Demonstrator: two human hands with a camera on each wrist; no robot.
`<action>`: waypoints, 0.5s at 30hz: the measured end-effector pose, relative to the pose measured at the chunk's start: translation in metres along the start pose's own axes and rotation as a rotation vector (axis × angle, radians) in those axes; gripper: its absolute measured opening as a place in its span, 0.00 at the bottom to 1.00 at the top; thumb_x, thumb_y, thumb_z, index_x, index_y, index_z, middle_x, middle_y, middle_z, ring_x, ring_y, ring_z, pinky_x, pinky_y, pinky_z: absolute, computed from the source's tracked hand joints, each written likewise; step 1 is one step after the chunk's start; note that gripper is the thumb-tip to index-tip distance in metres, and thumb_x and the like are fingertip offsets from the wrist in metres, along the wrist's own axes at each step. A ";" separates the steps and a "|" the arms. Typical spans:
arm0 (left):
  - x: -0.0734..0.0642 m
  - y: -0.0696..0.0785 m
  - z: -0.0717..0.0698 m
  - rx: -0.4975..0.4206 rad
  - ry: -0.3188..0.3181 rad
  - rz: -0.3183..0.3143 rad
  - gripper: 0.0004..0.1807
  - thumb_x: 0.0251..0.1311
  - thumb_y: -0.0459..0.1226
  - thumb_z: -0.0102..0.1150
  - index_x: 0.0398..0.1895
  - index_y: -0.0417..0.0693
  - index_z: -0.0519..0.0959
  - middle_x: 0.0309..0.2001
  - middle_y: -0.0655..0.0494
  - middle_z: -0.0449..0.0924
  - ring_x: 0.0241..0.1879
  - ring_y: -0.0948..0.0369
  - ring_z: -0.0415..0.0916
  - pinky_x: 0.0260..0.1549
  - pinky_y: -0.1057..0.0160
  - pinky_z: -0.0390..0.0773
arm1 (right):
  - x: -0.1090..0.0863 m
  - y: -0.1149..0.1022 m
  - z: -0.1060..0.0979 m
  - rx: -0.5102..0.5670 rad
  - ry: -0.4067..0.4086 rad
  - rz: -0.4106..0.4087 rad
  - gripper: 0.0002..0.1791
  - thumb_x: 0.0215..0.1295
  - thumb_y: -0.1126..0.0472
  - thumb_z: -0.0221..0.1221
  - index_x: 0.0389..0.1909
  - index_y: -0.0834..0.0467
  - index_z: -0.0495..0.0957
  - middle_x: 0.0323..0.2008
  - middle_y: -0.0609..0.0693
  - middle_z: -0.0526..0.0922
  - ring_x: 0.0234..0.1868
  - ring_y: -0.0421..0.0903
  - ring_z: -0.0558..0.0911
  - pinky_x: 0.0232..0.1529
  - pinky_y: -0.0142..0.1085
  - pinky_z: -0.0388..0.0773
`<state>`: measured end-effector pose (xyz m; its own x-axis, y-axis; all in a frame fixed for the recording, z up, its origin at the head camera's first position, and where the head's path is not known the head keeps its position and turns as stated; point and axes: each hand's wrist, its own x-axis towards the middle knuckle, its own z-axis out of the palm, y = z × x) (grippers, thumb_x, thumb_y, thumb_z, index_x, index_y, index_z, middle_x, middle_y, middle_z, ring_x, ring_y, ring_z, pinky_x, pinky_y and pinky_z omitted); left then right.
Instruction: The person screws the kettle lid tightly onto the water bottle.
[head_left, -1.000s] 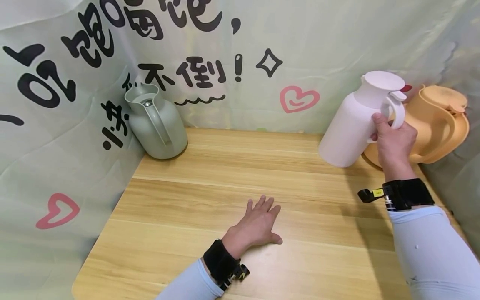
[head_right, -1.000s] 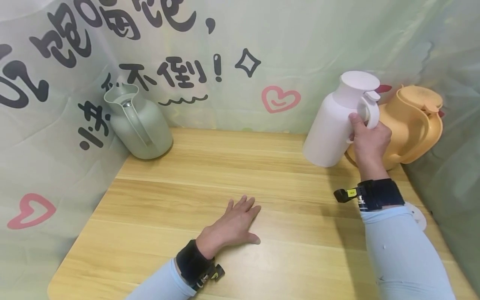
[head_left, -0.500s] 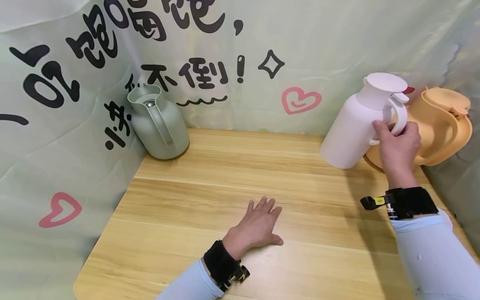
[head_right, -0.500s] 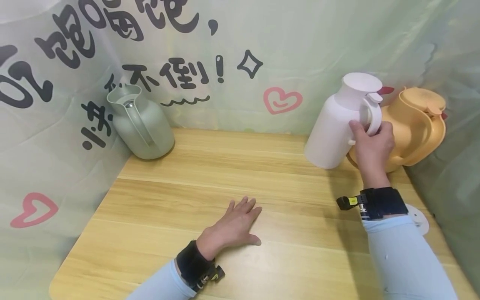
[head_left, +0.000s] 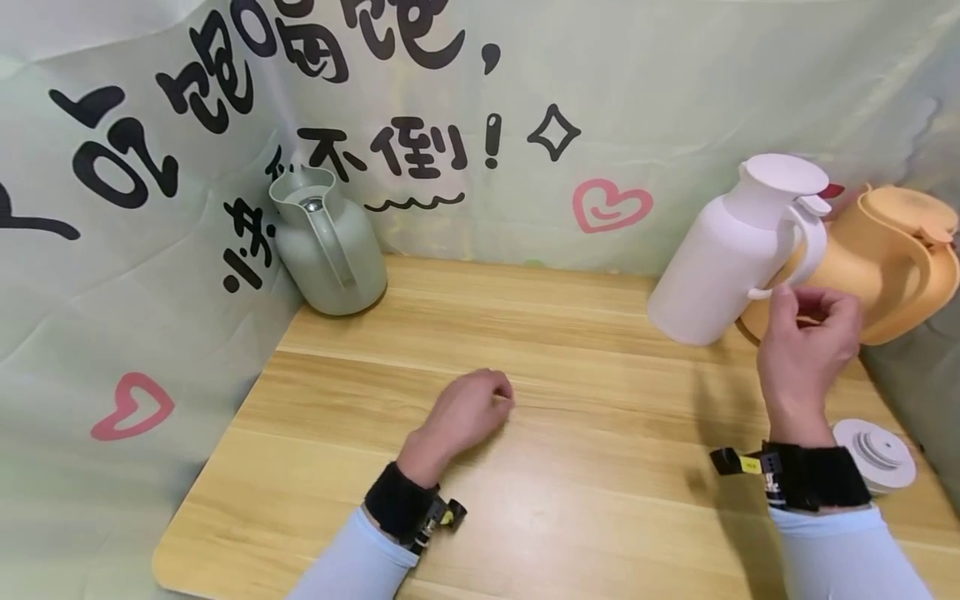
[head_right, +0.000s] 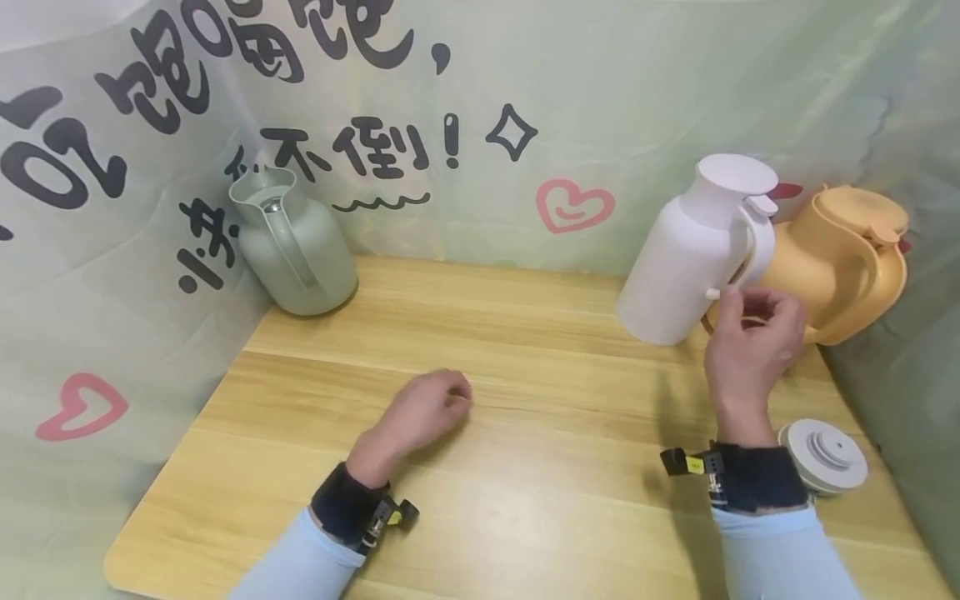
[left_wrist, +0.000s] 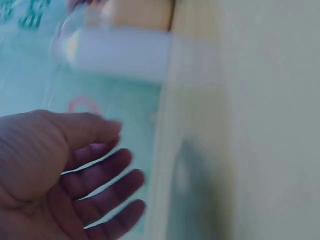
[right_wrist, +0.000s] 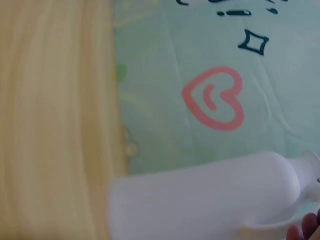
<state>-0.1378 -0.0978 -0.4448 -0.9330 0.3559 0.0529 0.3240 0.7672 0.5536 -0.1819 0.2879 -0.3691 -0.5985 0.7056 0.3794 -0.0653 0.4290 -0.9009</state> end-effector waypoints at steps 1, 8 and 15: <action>0.001 -0.007 -0.007 -0.025 0.054 -0.036 0.07 0.71 0.41 0.62 0.48 0.52 0.85 0.47 0.55 0.87 0.49 0.55 0.84 0.52 0.53 0.83 | -0.005 0.005 0.000 -0.011 -0.016 -0.012 0.07 0.71 0.53 0.62 0.35 0.38 0.74 0.34 0.30 0.72 0.37 0.28 0.72 0.46 0.25 0.66; 0.004 -0.050 -0.078 -0.196 0.498 -0.312 0.09 0.71 0.41 0.60 0.46 0.48 0.82 0.48 0.49 0.83 0.50 0.50 0.80 0.53 0.48 0.80 | -0.052 0.028 0.005 -0.186 -0.373 -0.061 0.08 0.72 0.51 0.63 0.38 0.52 0.83 0.29 0.31 0.79 0.32 0.29 0.75 0.33 0.23 0.69; 0.021 -0.073 -0.143 -0.317 0.921 -0.393 0.19 0.70 0.46 0.64 0.53 0.42 0.73 0.54 0.47 0.72 0.56 0.51 0.71 0.59 0.53 0.72 | -0.088 0.045 0.021 -0.330 -0.766 -0.202 0.13 0.77 0.53 0.59 0.41 0.59 0.83 0.33 0.53 0.84 0.32 0.40 0.77 0.34 0.30 0.72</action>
<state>-0.2028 -0.2223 -0.3653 -0.7649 -0.5339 0.3604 0.0404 0.5186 0.8541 -0.1485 0.2332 -0.4471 -0.9823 0.0734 0.1722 -0.0644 0.7312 -0.6791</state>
